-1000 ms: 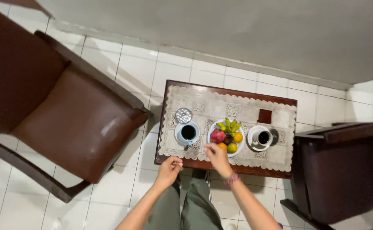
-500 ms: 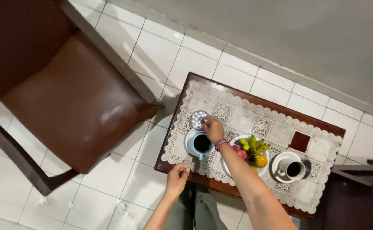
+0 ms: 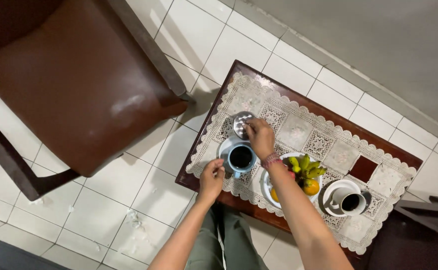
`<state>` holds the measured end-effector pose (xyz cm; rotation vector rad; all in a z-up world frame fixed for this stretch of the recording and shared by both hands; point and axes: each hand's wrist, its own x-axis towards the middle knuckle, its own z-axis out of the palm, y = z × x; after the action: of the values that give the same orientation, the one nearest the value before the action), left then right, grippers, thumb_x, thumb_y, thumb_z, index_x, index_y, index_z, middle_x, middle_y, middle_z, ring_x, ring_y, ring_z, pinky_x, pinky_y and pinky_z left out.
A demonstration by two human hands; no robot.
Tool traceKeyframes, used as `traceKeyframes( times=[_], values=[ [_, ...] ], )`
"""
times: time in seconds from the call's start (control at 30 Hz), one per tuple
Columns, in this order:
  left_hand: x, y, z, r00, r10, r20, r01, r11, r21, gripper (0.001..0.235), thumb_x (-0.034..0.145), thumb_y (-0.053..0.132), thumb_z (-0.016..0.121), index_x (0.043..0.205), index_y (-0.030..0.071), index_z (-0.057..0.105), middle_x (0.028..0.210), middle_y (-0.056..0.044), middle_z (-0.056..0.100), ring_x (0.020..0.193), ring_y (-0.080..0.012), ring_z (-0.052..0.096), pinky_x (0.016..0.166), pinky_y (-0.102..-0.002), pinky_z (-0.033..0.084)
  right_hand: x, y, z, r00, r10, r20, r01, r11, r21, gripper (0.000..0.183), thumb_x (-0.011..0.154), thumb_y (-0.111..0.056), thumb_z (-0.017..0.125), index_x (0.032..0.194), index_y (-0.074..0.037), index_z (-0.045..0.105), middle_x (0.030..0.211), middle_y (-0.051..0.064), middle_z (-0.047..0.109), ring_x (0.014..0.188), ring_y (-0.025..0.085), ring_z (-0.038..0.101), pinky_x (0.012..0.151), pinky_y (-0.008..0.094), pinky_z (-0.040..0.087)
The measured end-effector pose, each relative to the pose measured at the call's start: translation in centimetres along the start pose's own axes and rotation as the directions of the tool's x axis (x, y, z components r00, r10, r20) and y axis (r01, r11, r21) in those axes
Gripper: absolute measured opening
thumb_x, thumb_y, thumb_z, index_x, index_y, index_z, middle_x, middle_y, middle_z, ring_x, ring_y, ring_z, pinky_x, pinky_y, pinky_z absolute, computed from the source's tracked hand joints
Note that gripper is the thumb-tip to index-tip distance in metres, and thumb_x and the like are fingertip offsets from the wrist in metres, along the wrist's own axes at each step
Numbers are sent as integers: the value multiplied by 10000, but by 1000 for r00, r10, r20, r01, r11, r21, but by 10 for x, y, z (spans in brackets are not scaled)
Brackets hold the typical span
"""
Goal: Moving a fruit plate and several coffee pots from a small table to a ledge.
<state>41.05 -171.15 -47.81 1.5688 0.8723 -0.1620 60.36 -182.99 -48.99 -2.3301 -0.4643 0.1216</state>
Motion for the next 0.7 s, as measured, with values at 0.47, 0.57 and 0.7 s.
traceKeyframes(
  times=[0.47,0.57,0.7],
  values=[
    [4,-26,28,995,-59,77,71,984,-163,495,999,-72,346,1430,86,532,1439,-129,578,1323,-230,574,1059,-332,496,-110,-58,-37,993,-116,17,118,977,-177,162,816,-74,795,956,-33,722,905,122,686,851,311,665,741,414,543],
    [3,-33,28,995,-56,80,71,978,-196,466,1011,-58,371,1424,79,538,1430,-128,591,1300,-232,590,1055,-336,506,-110,-60,-32,992,-121,30,125,971,-206,175,827,-65,794,985,-40,725,912,118,678,875,308,657,762,422,541],
    [-5,-8,20,998,-56,25,58,995,-84,382,1041,31,453,1392,88,594,1360,-121,658,1194,-238,660,1025,-354,532,-108,-66,-32,997,-69,42,77,972,-220,248,831,-98,805,1060,-41,729,960,114,680,925,307,656,783,423,546]
  ],
)
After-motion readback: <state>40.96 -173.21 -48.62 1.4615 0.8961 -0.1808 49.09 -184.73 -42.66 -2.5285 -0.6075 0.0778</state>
